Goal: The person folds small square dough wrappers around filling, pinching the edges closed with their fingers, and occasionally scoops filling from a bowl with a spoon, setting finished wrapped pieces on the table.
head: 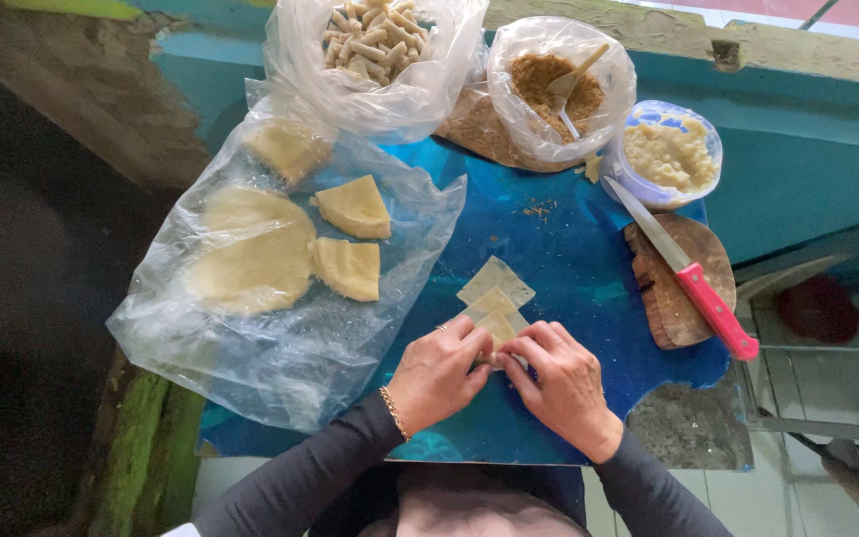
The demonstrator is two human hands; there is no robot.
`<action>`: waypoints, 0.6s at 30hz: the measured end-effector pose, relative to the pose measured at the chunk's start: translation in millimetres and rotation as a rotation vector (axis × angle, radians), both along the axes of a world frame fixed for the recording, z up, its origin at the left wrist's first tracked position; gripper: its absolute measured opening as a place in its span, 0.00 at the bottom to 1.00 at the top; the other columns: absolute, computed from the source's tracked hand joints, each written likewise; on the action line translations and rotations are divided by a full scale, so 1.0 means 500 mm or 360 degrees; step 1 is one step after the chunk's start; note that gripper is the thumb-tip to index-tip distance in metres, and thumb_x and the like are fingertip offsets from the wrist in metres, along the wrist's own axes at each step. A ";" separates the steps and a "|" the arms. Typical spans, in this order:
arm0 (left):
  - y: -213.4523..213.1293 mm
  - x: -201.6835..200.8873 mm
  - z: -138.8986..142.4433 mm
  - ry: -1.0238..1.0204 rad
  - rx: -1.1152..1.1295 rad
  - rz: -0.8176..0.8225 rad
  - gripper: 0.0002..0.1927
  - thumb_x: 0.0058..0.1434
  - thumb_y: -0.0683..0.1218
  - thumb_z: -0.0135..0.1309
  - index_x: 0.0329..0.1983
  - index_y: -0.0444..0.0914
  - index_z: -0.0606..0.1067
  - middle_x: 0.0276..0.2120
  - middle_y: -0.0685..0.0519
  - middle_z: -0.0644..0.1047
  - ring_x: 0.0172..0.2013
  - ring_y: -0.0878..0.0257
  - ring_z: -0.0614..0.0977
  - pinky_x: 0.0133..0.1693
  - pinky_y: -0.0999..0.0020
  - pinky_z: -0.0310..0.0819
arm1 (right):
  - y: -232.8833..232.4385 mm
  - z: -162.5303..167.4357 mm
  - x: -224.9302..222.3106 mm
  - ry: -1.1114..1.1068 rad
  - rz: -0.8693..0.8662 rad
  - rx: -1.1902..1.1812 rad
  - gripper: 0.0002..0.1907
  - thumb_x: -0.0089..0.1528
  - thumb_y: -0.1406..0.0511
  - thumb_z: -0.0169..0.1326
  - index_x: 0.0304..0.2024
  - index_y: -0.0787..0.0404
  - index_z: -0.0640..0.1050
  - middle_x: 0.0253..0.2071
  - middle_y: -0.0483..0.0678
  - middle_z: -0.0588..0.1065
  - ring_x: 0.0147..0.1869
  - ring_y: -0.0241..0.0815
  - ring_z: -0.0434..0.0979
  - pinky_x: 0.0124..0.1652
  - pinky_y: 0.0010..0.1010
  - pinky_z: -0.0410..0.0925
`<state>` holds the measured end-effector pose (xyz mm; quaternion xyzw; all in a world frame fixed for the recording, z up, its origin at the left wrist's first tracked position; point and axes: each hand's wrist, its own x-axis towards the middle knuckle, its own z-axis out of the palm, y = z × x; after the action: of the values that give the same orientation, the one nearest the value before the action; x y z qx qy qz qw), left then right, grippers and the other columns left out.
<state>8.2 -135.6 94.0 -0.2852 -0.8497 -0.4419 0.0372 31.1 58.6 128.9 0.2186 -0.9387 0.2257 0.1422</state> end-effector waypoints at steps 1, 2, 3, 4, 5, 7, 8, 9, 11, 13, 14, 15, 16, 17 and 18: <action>0.000 0.002 0.001 0.0016 0.0014 -0.0004 0.08 0.56 0.44 0.60 0.36 0.40 0.73 0.33 0.49 0.74 0.35 0.49 0.80 0.34 0.55 0.75 | 0.002 -0.003 -0.001 -0.0022 -0.0006 -0.0017 0.04 0.57 0.65 0.62 0.34 0.56 0.81 0.34 0.45 0.75 0.40 0.48 0.77 0.36 0.37 0.70; -0.001 0.002 0.002 0.0033 0.0027 -0.0007 0.09 0.55 0.44 0.60 0.36 0.39 0.73 0.33 0.48 0.73 0.36 0.48 0.80 0.34 0.55 0.75 | 0.004 -0.006 -0.001 -0.0036 -0.0014 -0.0033 0.04 0.57 0.65 0.62 0.34 0.56 0.81 0.34 0.46 0.75 0.40 0.48 0.77 0.36 0.37 0.70; -0.002 0.001 0.003 0.0018 0.0025 -0.0004 0.09 0.55 0.44 0.60 0.36 0.39 0.73 0.33 0.48 0.74 0.35 0.48 0.80 0.34 0.55 0.75 | 0.005 -0.009 -0.002 -0.0045 -0.0019 -0.0049 0.05 0.57 0.64 0.62 0.34 0.57 0.80 0.34 0.46 0.75 0.40 0.48 0.77 0.36 0.38 0.70; -0.002 0.001 0.004 0.0001 0.0024 0.0000 0.09 0.55 0.44 0.60 0.37 0.39 0.74 0.33 0.48 0.74 0.35 0.48 0.80 0.34 0.54 0.75 | 0.007 -0.012 -0.003 -0.0056 -0.0024 -0.0065 0.05 0.57 0.64 0.63 0.34 0.57 0.80 0.34 0.46 0.75 0.40 0.48 0.77 0.36 0.38 0.70; -0.002 0.000 0.004 -0.0016 0.0025 0.0006 0.09 0.55 0.43 0.60 0.37 0.39 0.74 0.33 0.48 0.74 0.35 0.48 0.80 0.34 0.54 0.75 | 0.009 -0.014 -0.005 -0.0076 -0.0013 -0.0083 0.05 0.57 0.64 0.62 0.34 0.57 0.80 0.34 0.46 0.75 0.40 0.48 0.78 0.36 0.37 0.70; -0.003 -0.003 0.004 -0.0099 0.0048 0.0007 0.07 0.56 0.44 0.60 0.36 0.39 0.75 0.32 0.48 0.74 0.33 0.48 0.81 0.34 0.54 0.75 | 0.010 -0.017 -0.007 -0.0119 0.0004 -0.0121 0.05 0.58 0.64 0.62 0.35 0.57 0.80 0.35 0.46 0.75 0.39 0.48 0.78 0.36 0.37 0.70; -0.004 -0.003 0.003 -0.0142 0.0059 0.0008 0.07 0.56 0.44 0.60 0.35 0.39 0.75 0.32 0.48 0.74 0.33 0.49 0.81 0.34 0.54 0.75 | 0.011 -0.017 -0.007 -0.0105 0.0009 -0.0117 0.05 0.58 0.64 0.62 0.35 0.57 0.80 0.35 0.46 0.75 0.40 0.47 0.78 0.36 0.37 0.70; -0.004 -0.004 0.002 -0.0133 0.0057 0.0010 0.06 0.57 0.44 0.60 0.35 0.39 0.76 0.32 0.49 0.74 0.33 0.49 0.81 0.34 0.54 0.75 | 0.010 -0.016 -0.007 -0.0092 0.0015 -0.0114 0.04 0.58 0.64 0.62 0.35 0.57 0.80 0.35 0.46 0.76 0.40 0.47 0.78 0.36 0.37 0.70; -0.005 -0.004 0.001 -0.0113 0.0054 0.0015 0.04 0.59 0.44 0.58 0.34 0.40 0.76 0.32 0.49 0.75 0.33 0.49 0.81 0.35 0.54 0.76 | 0.009 -0.010 -0.005 -0.0040 0.0033 -0.0060 0.04 0.58 0.65 0.61 0.35 0.56 0.80 0.35 0.45 0.76 0.40 0.47 0.77 0.37 0.37 0.70; -0.004 -0.005 0.000 -0.0120 0.0032 0.0034 0.03 0.60 0.44 0.58 0.34 0.40 0.77 0.33 0.49 0.75 0.33 0.49 0.81 0.35 0.53 0.75 | 0.009 0.000 0.001 0.0034 0.0058 0.0040 0.05 0.58 0.67 0.61 0.37 0.55 0.80 0.35 0.43 0.77 0.39 0.47 0.77 0.38 0.37 0.69; -0.003 -0.005 -0.001 -0.0126 0.0022 0.0046 0.03 0.61 0.44 0.58 0.34 0.40 0.77 0.33 0.49 0.75 0.33 0.48 0.81 0.34 0.53 0.75 | 0.007 0.005 0.006 0.0070 0.0076 0.0049 0.06 0.57 0.66 0.61 0.37 0.55 0.81 0.35 0.43 0.77 0.39 0.47 0.76 0.37 0.37 0.68; -0.003 -0.005 -0.001 -0.0123 0.0021 0.0055 0.04 0.61 0.45 0.58 0.34 0.40 0.77 0.33 0.49 0.75 0.34 0.48 0.81 0.34 0.53 0.75 | 0.003 0.009 0.010 0.0108 0.0101 0.0057 0.07 0.56 0.65 0.62 0.37 0.55 0.81 0.35 0.43 0.77 0.38 0.47 0.76 0.36 0.37 0.68; -0.002 -0.005 0.000 -0.0120 0.0017 0.0063 0.04 0.61 0.45 0.58 0.34 0.40 0.77 0.33 0.49 0.75 0.34 0.48 0.81 0.35 0.53 0.75 | 0.001 0.012 0.011 0.0147 0.0123 0.0063 0.08 0.55 0.65 0.63 0.37 0.54 0.81 0.35 0.43 0.78 0.37 0.47 0.76 0.35 0.37 0.67; -0.001 -0.004 0.000 -0.0120 0.0013 0.0066 0.04 0.61 0.45 0.58 0.34 0.40 0.77 0.33 0.49 0.75 0.34 0.48 0.81 0.35 0.53 0.75 | -0.001 0.014 0.011 0.0110 0.0132 0.0053 0.07 0.56 0.65 0.62 0.37 0.54 0.81 0.36 0.43 0.78 0.37 0.46 0.76 0.35 0.37 0.67; -0.001 -0.002 0.001 -0.0108 -0.0003 0.0067 0.05 0.60 0.45 0.58 0.35 0.40 0.76 0.33 0.49 0.74 0.35 0.48 0.81 0.35 0.53 0.75 | -0.001 0.017 0.008 0.0075 0.0139 0.0045 0.07 0.56 0.66 0.62 0.37 0.53 0.81 0.36 0.42 0.78 0.38 0.46 0.76 0.36 0.37 0.68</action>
<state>7.2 -135.8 94.2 -0.2522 -0.8568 -0.4495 0.0172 35.3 57.9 137.2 0.2665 -0.9277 0.2133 0.1511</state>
